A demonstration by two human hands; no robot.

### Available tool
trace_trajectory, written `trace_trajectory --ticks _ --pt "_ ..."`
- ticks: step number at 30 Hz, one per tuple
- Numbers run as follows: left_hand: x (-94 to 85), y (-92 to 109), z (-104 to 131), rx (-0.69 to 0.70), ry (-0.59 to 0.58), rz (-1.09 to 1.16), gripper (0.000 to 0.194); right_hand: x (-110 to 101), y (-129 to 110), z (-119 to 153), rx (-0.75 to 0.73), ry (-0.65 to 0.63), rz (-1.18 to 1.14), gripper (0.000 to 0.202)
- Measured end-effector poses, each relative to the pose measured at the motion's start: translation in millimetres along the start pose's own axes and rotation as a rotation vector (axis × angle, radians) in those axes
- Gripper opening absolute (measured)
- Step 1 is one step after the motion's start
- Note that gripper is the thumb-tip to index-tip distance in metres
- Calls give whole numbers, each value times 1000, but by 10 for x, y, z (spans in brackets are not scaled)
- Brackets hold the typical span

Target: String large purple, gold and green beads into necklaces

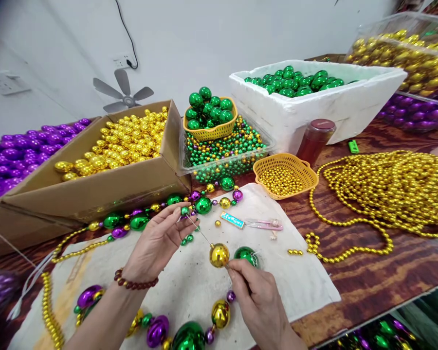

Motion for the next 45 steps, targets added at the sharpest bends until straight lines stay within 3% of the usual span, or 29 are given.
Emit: trace_trajectory --ticks 4,6,9,11,14,16,22,29,33,37,41,45 --pt "50 46 63 66 -45 -183 31 17 34 6 95 -43 -42 18" --pt "-10 110 80 120 -48 -343 39 30 45 -2 162 -70 -121 22" --pt "-291 214 33 323 146 -627 33 41 40 -28 255 -65 -305 23" --pt "-501 210 -28 440 249 -967 26 45 29 -42 307 -52 -428 23" --pt "-675 41 -113 435 207 -1600 26 52 15 -43 344 -86 -549 22" --pt "-689 -92 -143 406 203 -1866 31 53 15 -31 344 -132 -582 20" --pt "-594 -248 -242 333 243 -2106 35 23 79 25 304 -163 -558 18" --pt "-722 -201 -254 414 312 -1972 23 57 123 18 327 -91 -559 20" --pt "-818 -234 -235 389 229 -1799 22 86 129 21 338 -40 -571 23" --pt "-861 -224 -242 320 194 -1579 23 72 138 36 330 -69 -554 23" --pt "-805 -111 -165 246 208 -1055 41 63 155 45 324 -54 -537 24" --pt "-584 -28 -10 98 50 -390 41 95 143 36 315 -41 -522 27"
Point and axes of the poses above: each hand's wrist, its own z-axis away from the middle knuckle, its own x-axis out of the palm, y = z × x, the point moved 2 cm from there along -z, towards the middle knuckle, and after that the axes turned 1 degree about z, right-handed, at the moved point
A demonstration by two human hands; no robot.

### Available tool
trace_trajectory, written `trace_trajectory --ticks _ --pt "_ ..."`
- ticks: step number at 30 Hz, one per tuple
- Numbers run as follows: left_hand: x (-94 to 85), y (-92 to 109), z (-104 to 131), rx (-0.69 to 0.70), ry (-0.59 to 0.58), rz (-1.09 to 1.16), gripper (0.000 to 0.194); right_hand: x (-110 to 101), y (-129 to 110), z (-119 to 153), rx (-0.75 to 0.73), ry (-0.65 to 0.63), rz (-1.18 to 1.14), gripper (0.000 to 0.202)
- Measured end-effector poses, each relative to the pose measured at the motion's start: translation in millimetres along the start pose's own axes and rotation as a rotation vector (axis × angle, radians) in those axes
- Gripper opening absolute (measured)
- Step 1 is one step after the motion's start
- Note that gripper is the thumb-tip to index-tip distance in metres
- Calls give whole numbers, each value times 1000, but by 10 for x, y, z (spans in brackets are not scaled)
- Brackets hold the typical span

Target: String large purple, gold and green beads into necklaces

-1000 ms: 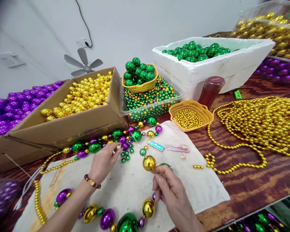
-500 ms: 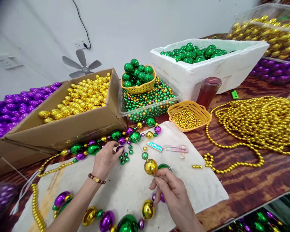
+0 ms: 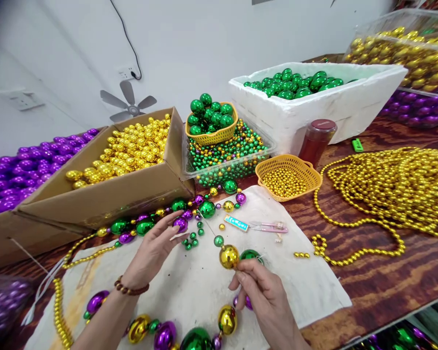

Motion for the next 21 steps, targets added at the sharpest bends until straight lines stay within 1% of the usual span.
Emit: trace_trajectory --ticks 3,8,10,12,16,21 --pt "141 114 85 -32 -50 228 31 29 -11 3 -4 14 18 28" --pt "266 197 109 -86 -66 430 22 54 -24 40 -41 17 88 27" --pt "285 202 98 -112 -49 494 21 64 -19 57 -52 7 118 27" --pt "297 203 85 -127 -10 546 21 76 -16 72 -68 0 140 27" --pt "334 215 70 -139 63 630 16 89 -16 86 -77 12 161 30" --pt "394 233 81 -169 49 698 12 94 -14 79 -77 0 180 29"
Point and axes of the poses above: each hand's wrist, its own z-axis away from the middle knuckle, its own x-axis out of the palm, y = z × x, the point moved 2 cm from there along -z, towards the middle knuckle, and after that the axes turned 1 degree about z, right-handed, at the moved point
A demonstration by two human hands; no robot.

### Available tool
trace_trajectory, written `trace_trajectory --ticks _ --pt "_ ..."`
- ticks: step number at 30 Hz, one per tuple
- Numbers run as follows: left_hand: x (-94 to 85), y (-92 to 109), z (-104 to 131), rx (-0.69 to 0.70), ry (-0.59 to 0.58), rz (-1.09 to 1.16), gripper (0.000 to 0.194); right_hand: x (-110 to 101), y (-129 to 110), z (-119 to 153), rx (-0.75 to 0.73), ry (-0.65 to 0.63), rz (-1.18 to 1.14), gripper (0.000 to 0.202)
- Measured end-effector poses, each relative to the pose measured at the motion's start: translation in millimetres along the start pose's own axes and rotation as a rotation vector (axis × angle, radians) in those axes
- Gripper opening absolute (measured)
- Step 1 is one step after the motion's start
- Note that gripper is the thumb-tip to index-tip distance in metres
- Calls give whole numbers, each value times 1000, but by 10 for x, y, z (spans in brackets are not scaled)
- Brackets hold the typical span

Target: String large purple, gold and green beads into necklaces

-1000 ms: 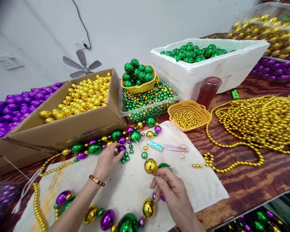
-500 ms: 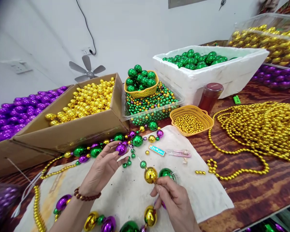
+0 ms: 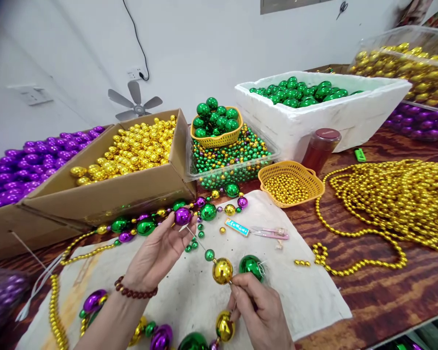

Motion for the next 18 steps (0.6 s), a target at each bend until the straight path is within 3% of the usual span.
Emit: trace_trajectory --ticks 8,18 --pt "17 -54 -1 -32 29 17 10 9 5 5 -6 14 29 28" --pt "46 -47 41 58 -61 -41 14 35 18 10 5 16 -5 29"
Point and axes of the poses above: each hand's wrist, its own z-axis away from the middle knuckle, its own x-axis out of the palm, y = z × x, the point moved 2 cm from there along -z, towards the middle knuckle, and after that the axes turned 1 degree about z, right-handed, at the moved point
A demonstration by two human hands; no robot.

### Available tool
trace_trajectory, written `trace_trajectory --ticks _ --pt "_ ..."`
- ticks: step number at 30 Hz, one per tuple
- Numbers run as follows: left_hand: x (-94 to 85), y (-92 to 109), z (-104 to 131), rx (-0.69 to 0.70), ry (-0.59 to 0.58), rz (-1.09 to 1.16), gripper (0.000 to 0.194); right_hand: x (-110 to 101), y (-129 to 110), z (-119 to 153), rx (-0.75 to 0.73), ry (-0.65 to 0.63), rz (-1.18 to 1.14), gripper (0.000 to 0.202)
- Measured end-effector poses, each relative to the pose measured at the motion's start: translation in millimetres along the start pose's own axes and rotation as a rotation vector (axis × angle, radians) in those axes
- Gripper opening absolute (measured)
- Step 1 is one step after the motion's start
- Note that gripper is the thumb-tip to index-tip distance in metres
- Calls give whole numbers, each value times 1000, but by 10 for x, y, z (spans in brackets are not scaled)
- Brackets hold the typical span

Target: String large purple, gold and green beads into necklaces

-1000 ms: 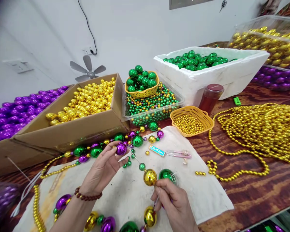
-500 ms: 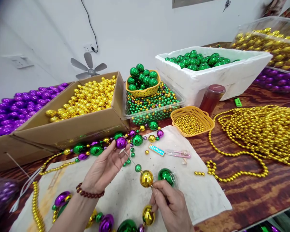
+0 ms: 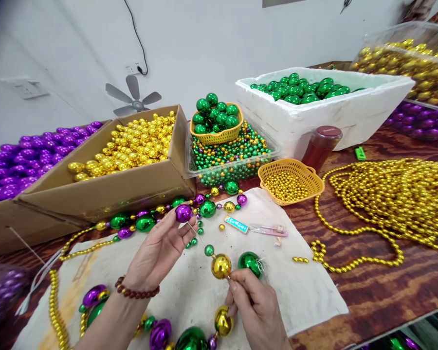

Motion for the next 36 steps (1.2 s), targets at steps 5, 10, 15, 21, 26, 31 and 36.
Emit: trace_trajectory --ticks 5,10,15,21,26,31,36 --pt "26 18 32 20 -7 -16 17 12 -3 5 4 14 4 31" --pt "23 13 37 9 5 8 13 9 -37 19 -2 11 11 29" --pt "-19 -16 -1 -70 123 108 12 7 -51 30 -7 3 -20 29" --pt "-9 -29 -4 -79 139 110 12 -3 -42 32 -13 -14 -11 27" --pt "15 -30 34 -28 88 50 9 -5 -59 26 -8 -20 -2 26" --pt "48 -1 70 42 7 -33 13 -7 -53 31 1 -21 5 27" --pt "120 2 135 77 -66 -133 32 19 -21 16 7 -29 -46 29"
Point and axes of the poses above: each hand's wrist, its own z-axis away from the middle knuckle, its own x-axis out of the palm, y = z × x, the point moved 2 cm from there along -z, towards the middle knuckle, and after that the axes turned 1 degree about z, right-handed, at the moved point
